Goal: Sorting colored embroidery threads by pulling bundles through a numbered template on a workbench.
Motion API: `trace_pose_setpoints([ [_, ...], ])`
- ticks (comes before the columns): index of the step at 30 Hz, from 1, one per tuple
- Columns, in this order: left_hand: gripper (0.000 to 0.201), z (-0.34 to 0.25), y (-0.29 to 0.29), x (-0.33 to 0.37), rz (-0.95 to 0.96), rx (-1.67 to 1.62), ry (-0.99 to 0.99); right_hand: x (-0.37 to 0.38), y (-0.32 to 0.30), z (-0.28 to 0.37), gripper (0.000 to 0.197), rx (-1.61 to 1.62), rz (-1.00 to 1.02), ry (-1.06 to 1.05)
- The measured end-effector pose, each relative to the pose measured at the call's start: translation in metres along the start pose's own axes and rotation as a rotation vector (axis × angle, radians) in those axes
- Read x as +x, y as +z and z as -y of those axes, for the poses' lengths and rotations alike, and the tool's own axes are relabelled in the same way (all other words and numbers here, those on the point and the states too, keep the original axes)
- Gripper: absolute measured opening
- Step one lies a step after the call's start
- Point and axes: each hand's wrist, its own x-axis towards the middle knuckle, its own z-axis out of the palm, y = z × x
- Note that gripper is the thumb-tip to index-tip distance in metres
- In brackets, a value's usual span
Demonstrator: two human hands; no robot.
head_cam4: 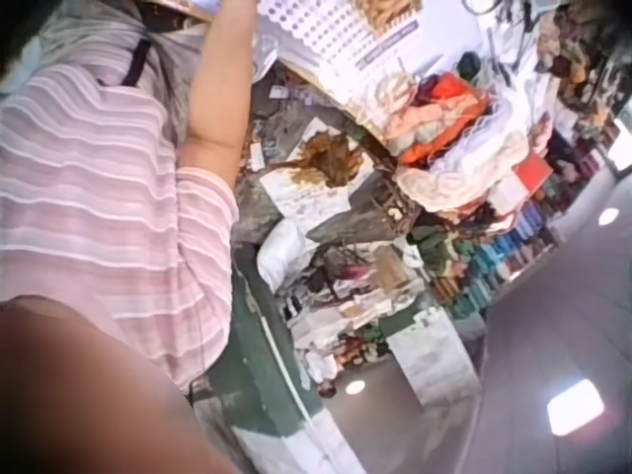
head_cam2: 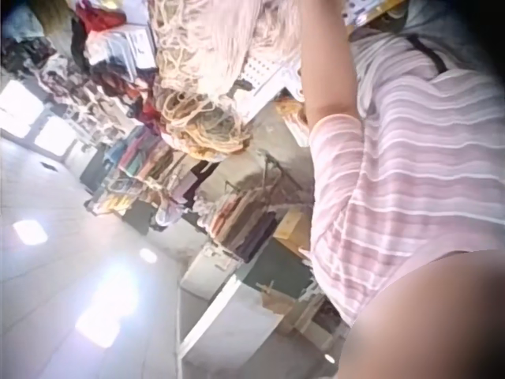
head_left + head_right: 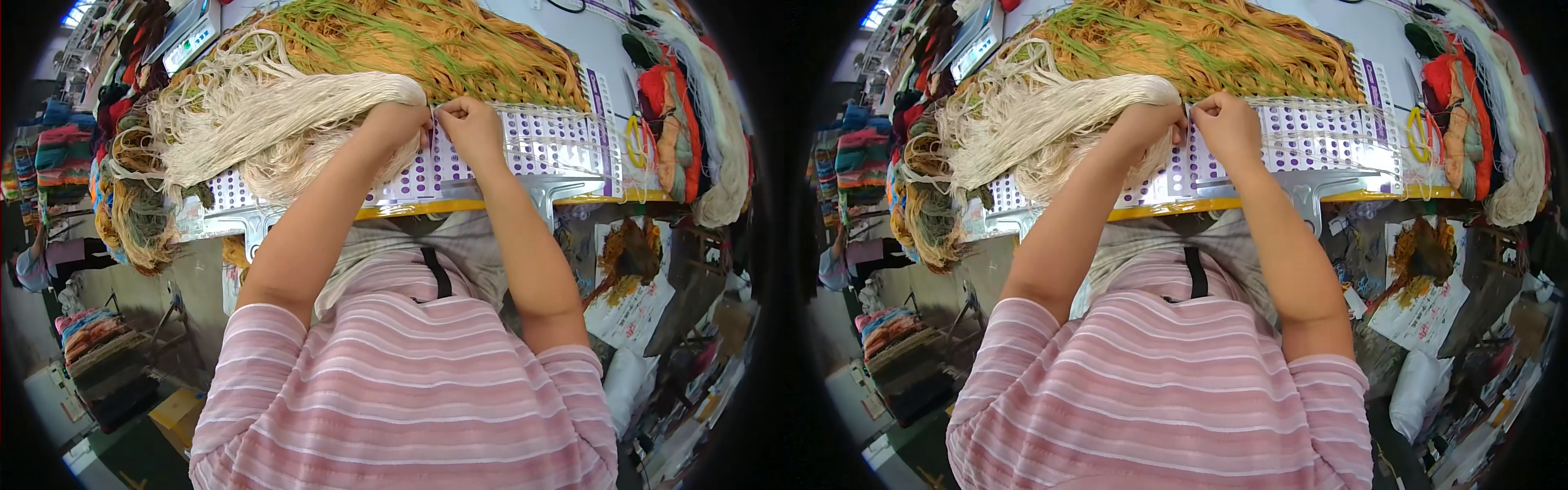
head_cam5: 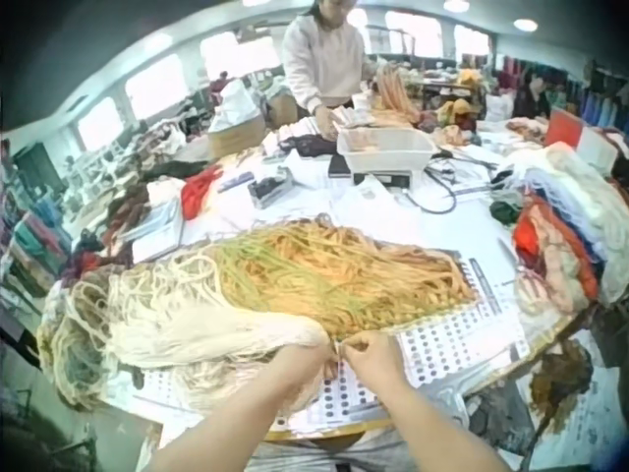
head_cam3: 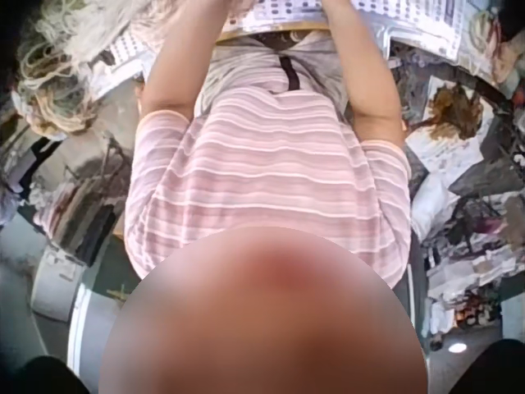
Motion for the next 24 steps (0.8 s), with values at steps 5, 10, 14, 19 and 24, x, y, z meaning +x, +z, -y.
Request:
trace_pose_setpoints([
  [5,0.016,0.007,-0.008,0.014,0.025,-0.064,0.022,-0.009,0.001,0.004,0.015,-0.099,-0.068,-0.108],
  [10,0.020,0.001,-0.005,0.007,0.028,0.002,0.029,-0.020,-0.007,-0.004,0.016,0.033,-0.059,-0.367],
  [14,0.020,0.011,-0.025,0.014,-0.247,0.062,0.241,-0.021,-0.017,0.003,0.022,0.096,0.027,-0.165],
  [19,0.019,-0.015,-0.078,-0.009,-0.239,-0.578,0.153,-0.022,-0.028,0.004,0.019,-0.409,-0.033,-0.377],
  [24,0.017,0.004,-0.076,0.008,0.532,-1.024,0.357,-0.014,-0.022,0.005,0.008,-0.474,-0.152,-0.605],
])
